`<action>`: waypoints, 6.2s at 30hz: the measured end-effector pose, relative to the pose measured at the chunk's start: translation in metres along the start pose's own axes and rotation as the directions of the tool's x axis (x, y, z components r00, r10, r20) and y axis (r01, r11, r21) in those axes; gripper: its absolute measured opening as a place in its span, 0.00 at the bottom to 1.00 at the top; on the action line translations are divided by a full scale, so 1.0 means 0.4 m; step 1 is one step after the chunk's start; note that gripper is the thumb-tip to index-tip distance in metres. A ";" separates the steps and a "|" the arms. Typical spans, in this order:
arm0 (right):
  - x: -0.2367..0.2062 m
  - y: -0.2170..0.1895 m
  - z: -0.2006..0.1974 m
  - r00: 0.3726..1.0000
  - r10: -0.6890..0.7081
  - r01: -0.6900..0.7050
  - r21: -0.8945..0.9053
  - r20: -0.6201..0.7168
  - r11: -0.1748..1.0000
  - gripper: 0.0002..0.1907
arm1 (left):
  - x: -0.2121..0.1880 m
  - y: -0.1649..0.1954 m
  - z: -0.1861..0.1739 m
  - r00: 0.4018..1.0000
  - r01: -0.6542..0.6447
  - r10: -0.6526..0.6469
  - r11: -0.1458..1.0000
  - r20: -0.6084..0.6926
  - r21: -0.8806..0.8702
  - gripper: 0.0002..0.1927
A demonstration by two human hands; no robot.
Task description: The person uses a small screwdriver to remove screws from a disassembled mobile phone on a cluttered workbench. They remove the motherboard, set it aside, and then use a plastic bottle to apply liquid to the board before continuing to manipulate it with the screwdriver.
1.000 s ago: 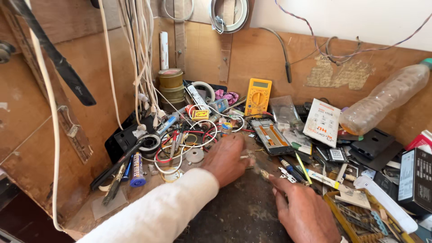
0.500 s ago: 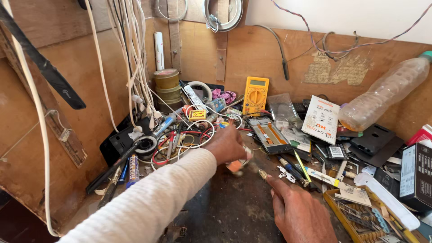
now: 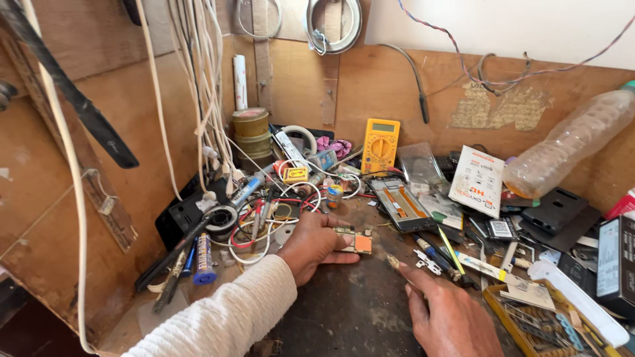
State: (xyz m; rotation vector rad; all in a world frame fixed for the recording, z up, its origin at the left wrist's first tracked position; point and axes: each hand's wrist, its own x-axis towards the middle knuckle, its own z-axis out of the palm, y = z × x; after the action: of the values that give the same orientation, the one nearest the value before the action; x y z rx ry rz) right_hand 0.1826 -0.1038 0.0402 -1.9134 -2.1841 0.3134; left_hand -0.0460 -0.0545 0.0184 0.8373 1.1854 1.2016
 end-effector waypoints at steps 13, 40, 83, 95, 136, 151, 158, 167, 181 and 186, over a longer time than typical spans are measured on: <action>0.022 0.022 0.017 1.000 0.029 -0.029 0.026 0.009 0.999 0.23 | 0.011 -0.017 -0.011 0.997 0.015 -0.010 0.998 0.070 -0.063 0.16; 0.034 -0.004 -0.017 0.995 0.076 -0.076 -0.007 0.072 0.997 0.23 | 0.019 -0.024 -0.003 1.000 -0.003 0.003 0.994 -0.004 -0.108 0.16; 0.040 -0.088 -0.003 0.997 0.020 0.003 0.294 -0.076 0.956 0.20 | 0.019 -0.048 -0.010 0.997 -0.063 0.067 0.992 0.036 -0.114 0.15; 0.013 -0.100 0.021 0.990 -0.075 0.092 0.144 -0.117 0.985 0.25 | 0.021 -0.054 -0.012 0.991 -0.093 0.105 0.986 0.081 -0.135 0.15; 0.015 -0.067 0.019 0.980 0.047 0.009 0.279 -0.194 0.960 0.23 | -0.012 -0.016 -0.001 1.000 -0.023 0.026 0.966 0.008 -0.256 0.16; -0.006 -0.179 0.039 0.985 -0.127 0.135 0.062 -0.119 0.989 0.24 | 0.014 -0.039 -0.017 0.999 0.036 -0.045 0.958 -0.025 -0.285 0.11; 0.001 -0.142 0.049 0.954 -0.230 0.254 0.114 -0.192 0.960 0.25 | 0.017 -0.042 -0.019 0.998 0.053 -0.035 0.939 0.059 -0.341 0.13; 0.028 -0.114 0.026 0.994 -0.035 0.051 0.157 -0.100 0.986 0.20 | 0.005 -0.026 -0.010 0.999 0.028 -0.039 0.966 -0.037 -0.255 0.11; 0.070 -0.002 0.079 0.960 0.150 0.003 0.544 -0.237 0.839 0.21 | -0.028 -0.047 0.015 0.973 -0.216 0.202 0.967 -0.115 -0.132 0.12; 0.066 -0.008 0.075 0.950 0.082 0.087 0.504 -0.303 0.860 0.20 | -0.037 -0.042 -0.009 0.978 -0.204 0.189 0.956 -0.090 -0.209 0.19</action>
State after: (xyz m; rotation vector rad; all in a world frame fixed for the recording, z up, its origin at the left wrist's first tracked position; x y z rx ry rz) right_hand 0.1672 -0.0786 0.0133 -1.5363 -1.6782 0.4938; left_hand -0.0446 -0.0730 0.0049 0.7662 1.0196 1.5050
